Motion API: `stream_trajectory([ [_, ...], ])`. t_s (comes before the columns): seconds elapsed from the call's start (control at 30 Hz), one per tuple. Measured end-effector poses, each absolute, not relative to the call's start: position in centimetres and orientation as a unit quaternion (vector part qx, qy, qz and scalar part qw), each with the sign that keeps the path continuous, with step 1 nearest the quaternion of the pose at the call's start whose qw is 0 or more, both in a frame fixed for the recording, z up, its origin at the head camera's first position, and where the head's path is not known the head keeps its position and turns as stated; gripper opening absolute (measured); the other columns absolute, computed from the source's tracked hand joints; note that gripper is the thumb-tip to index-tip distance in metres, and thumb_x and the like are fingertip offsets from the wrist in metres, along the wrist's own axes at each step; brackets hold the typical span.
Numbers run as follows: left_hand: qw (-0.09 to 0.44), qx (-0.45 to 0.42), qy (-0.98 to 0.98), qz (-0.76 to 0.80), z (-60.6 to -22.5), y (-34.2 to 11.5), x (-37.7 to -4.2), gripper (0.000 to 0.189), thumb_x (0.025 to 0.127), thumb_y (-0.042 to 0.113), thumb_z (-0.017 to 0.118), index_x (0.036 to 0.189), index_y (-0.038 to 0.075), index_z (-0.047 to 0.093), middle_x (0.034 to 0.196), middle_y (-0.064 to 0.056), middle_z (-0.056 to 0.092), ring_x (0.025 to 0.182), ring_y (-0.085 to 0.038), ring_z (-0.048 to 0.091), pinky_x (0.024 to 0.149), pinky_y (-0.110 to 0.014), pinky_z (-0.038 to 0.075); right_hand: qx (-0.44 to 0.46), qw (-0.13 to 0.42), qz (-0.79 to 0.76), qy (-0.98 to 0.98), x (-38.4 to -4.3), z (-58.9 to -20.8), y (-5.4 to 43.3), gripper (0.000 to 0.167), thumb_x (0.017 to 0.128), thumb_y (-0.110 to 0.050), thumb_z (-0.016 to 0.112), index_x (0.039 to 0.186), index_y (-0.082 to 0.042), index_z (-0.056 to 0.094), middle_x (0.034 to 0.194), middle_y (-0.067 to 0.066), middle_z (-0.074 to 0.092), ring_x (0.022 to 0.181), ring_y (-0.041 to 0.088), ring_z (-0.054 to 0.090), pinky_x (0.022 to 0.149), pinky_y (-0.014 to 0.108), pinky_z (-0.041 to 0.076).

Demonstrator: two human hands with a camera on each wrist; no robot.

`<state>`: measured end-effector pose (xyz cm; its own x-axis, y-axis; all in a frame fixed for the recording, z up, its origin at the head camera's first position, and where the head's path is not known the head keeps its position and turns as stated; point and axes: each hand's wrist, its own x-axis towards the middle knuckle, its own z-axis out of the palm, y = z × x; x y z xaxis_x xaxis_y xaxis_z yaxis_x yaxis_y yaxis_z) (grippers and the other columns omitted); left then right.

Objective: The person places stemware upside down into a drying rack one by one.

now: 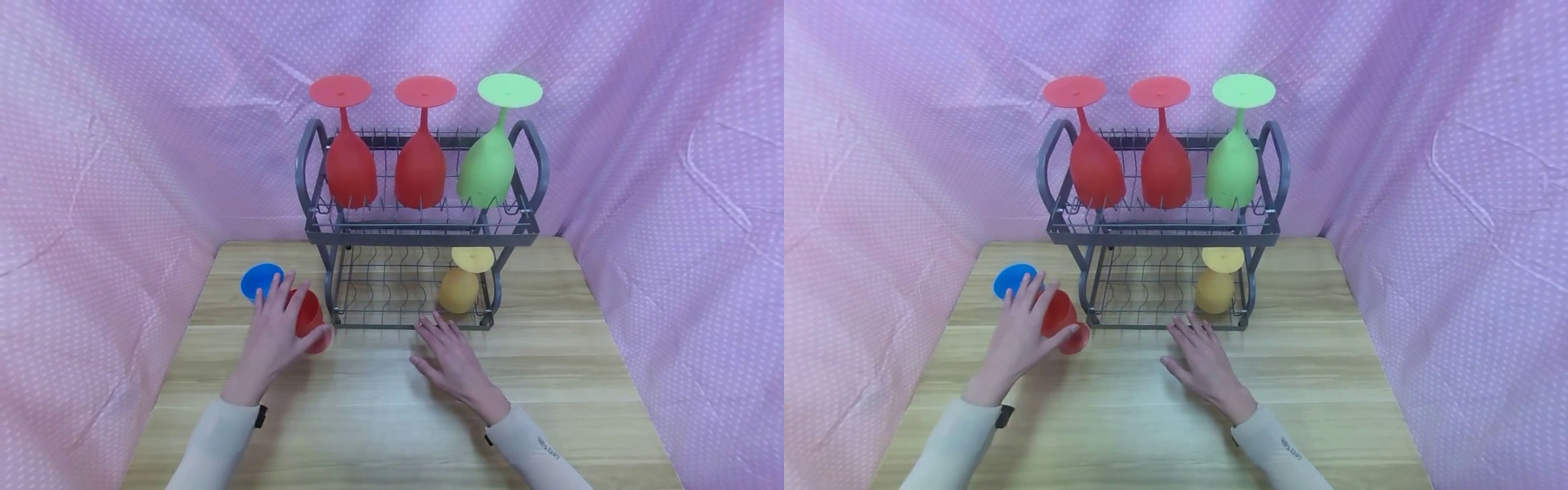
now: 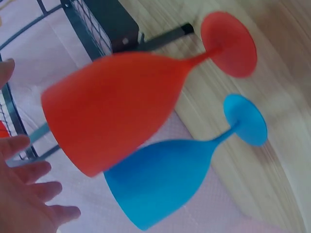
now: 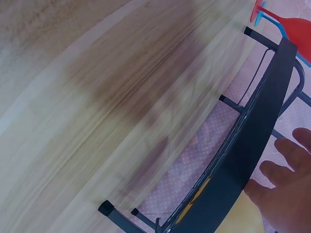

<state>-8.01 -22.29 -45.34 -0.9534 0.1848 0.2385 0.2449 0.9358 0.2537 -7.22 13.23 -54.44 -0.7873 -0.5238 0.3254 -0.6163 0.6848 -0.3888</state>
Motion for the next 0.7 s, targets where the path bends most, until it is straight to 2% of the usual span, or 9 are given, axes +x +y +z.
stream_trajectory([
  [0.13,0.079,-0.119,-0.982,-0.125,-45.2,-23.0,-8.7,0.095,0.077,0.042,0.090,0.153,0.007,0.045,0.161,-0.026,0.034,0.149,-0.051,0.025,0.113,-0.075,0.025,0.312,0.103,0.251,-0.911,-7.2,-54.5,13.2,0.070,0.105,-0.058,0.047,0.147,-0.003,0.056,0.155,0.013,0.051,0.151,0.036,0.035,0.122,0.057,0.027],
  [0.37,0.028,-0.131,-0.984,-0.122,-45.4,-24.0,-9.4,0.097,0.079,0.044,0.089,0.156,0.009,0.042,0.158,-0.025,0.039,0.149,-0.050,0.026,0.116,-0.074,0.022,0.312,0.107,0.257,-0.908,-7.2,-54.7,13.2,0.075,0.106,-0.063,0.038,0.145,-0.002,0.057,0.154,0.015,0.052,0.147,0.040,0.041,0.121,0.058,0.028],
  [0.53,0.002,-0.138,-0.984,-0.115,-45.5,-24.5,-9.7,0.091,0.080,0.043,0.089,0.154,0.010,0.047,0.158,-0.024,0.039,0.149,-0.049,0.026,0.116,-0.074,0.019,0.314,0.115,0.258,-0.906,-7.2,-54.7,13.1,0.076,0.106,-0.064,0.035,0.144,-0.002,0.058,0.152,0.015,0.054,0.145,0.040,0.043,0.120,0.058,0.029],
  [0.7,-0.006,-0.145,-0.984,-0.107,-45.7,-24.6,-9.8,0.088,0.078,0.039,0.091,0.151,0.011,0.051,0.154,-0.023,0.044,0.147,-0.049,0.029,0.115,-0.075,0.021,0.314,0.113,0.259,-0.906,-7.3,-54.7,13.1,0.073,0.106,-0.061,0.040,0.144,-0.002,0.058,0.152,0.017,0.054,0.144,0.041,0.045,0.119,0.060,0.030],
])
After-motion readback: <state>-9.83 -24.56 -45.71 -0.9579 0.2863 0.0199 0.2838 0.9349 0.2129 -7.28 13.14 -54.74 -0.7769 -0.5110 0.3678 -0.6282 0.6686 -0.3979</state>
